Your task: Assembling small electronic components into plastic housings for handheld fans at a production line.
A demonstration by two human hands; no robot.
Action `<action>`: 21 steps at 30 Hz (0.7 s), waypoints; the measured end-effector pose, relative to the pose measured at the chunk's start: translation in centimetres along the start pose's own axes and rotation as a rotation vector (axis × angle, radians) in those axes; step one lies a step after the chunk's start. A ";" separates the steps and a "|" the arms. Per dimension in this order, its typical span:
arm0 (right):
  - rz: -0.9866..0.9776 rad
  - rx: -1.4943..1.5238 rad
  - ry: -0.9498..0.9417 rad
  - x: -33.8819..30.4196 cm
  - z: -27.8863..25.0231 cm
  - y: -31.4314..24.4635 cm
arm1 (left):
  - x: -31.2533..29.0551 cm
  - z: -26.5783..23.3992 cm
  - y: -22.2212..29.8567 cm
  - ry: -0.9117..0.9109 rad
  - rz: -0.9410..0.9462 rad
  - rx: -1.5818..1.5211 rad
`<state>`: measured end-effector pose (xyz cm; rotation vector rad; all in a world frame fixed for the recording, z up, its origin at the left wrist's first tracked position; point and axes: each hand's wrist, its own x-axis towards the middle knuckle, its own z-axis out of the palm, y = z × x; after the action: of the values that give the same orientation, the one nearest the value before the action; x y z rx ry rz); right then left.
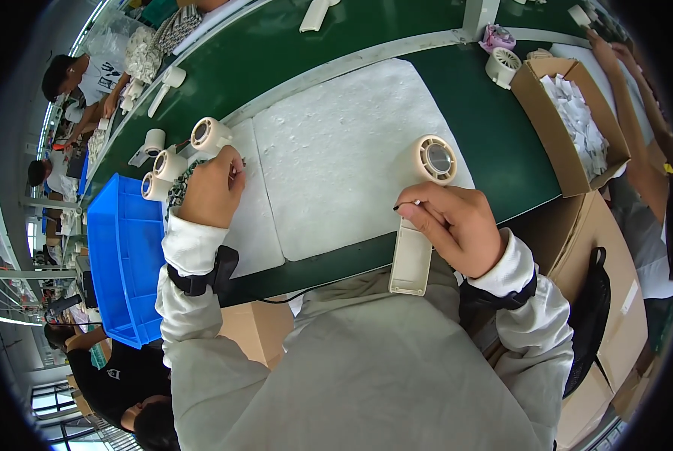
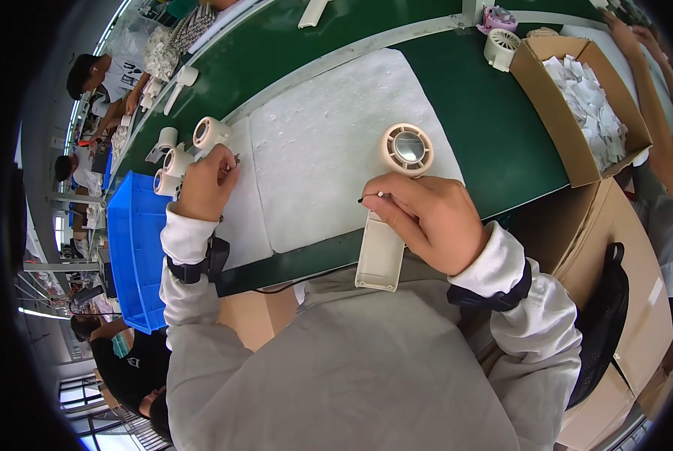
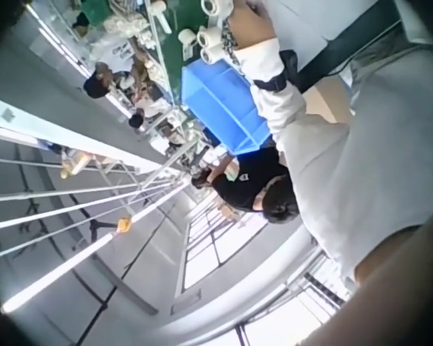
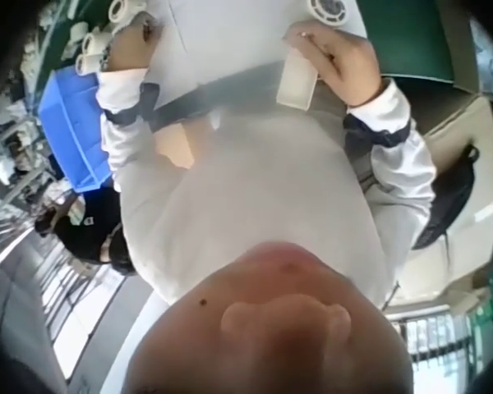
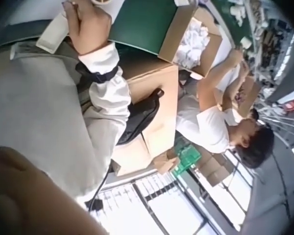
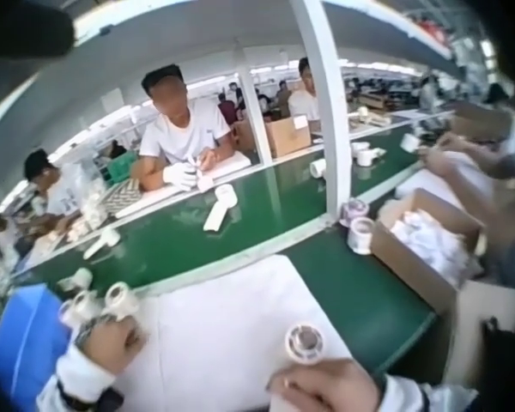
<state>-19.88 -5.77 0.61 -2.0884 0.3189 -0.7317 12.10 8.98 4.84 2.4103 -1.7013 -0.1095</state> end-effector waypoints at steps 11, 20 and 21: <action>0.040 -0.025 0.079 0.0 0.0 -0.3 | -0.1 4.2 10.7 -0.386 0.157 -1.432; -0.011 -0.061 0.093 0.1 0.2 0.1 | -1.0 5.3 11.4 -0.444 -0.005 -1.621; -0.009 -0.064 0.081 0.0 0.2 0.1 | -1.1 5.4 11.4 -0.435 -0.014 -1.617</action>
<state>-19.74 -5.71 0.49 -2.1249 0.3818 -0.8227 0.28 5.73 1.76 1.1263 -0.8834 -1.4137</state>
